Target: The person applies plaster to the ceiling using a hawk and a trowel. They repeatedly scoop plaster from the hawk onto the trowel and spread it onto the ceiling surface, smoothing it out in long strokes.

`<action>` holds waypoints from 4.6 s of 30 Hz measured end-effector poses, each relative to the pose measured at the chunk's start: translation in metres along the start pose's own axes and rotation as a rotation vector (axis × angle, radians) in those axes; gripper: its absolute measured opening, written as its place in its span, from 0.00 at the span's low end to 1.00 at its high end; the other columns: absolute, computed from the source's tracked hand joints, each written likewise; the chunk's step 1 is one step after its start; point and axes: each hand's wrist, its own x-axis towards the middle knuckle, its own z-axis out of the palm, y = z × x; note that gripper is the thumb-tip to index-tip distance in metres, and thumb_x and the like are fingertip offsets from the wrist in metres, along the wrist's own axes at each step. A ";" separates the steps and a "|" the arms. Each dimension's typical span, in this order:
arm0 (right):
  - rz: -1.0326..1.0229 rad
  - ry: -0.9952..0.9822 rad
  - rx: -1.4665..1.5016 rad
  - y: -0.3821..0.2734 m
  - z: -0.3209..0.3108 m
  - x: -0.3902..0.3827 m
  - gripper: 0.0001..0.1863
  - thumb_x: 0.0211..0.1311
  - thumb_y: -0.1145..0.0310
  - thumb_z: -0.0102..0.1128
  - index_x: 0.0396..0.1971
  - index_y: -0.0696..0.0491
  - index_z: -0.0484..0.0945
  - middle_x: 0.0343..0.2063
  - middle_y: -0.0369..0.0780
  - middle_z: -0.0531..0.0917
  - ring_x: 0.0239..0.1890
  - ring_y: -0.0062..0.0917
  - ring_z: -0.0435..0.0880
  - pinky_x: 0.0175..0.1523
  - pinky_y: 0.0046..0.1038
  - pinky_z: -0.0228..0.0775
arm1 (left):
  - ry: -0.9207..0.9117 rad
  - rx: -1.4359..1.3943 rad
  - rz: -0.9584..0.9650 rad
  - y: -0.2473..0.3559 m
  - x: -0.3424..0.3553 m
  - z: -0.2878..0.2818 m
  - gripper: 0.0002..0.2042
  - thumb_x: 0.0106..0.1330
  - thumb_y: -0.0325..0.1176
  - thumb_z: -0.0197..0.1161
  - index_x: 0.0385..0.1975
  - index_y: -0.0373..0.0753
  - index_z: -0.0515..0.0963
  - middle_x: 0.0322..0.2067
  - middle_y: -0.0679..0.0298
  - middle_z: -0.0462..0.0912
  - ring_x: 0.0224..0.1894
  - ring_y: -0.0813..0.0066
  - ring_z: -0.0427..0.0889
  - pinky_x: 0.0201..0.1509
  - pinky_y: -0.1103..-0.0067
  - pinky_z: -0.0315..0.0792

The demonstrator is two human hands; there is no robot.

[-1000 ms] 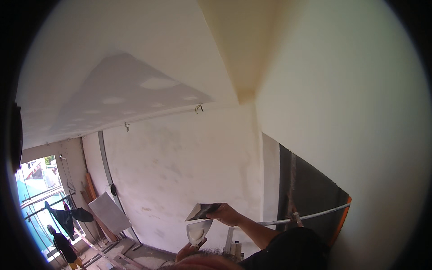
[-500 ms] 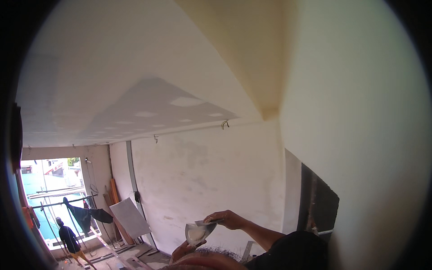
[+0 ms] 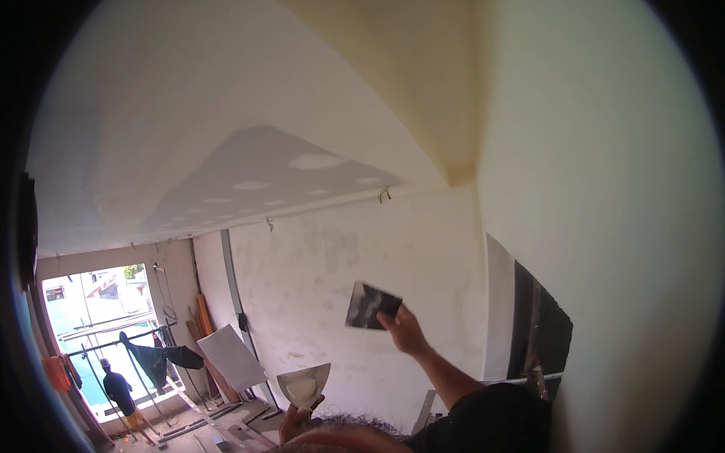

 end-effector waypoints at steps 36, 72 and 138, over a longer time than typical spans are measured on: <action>-1.261 0.376 -0.692 -0.434 0.039 0.306 0.15 0.77 0.71 0.50 0.58 0.58 0.74 0.43 0.50 0.88 0.44 0.38 0.89 0.48 0.33 0.79 | -0.066 -0.039 -0.213 0.006 -0.027 0.009 0.38 0.71 0.32 0.55 0.78 0.39 0.44 0.71 0.45 0.64 0.47 0.59 0.86 0.41 0.69 0.86; -1.305 0.371 -0.721 -0.437 0.048 0.309 0.16 0.78 0.66 0.49 0.59 0.58 0.74 0.44 0.52 0.87 0.46 0.43 0.88 0.51 0.37 0.78 | -0.066 -0.102 -0.236 0.011 -0.030 0.018 0.37 0.71 0.30 0.53 0.78 0.43 0.44 0.72 0.48 0.63 0.32 0.66 0.87 0.30 0.73 0.85; -1.278 0.340 -0.719 -0.455 0.067 0.296 0.19 0.80 0.64 0.47 0.62 0.59 0.73 0.51 0.50 0.85 0.53 0.43 0.86 0.58 0.38 0.76 | -0.073 0.040 -0.281 0.002 -0.021 0.006 0.40 0.69 0.34 0.58 0.78 0.43 0.44 0.73 0.49 0.63 0.45 0.65 0.86 0.42 0.71 0.85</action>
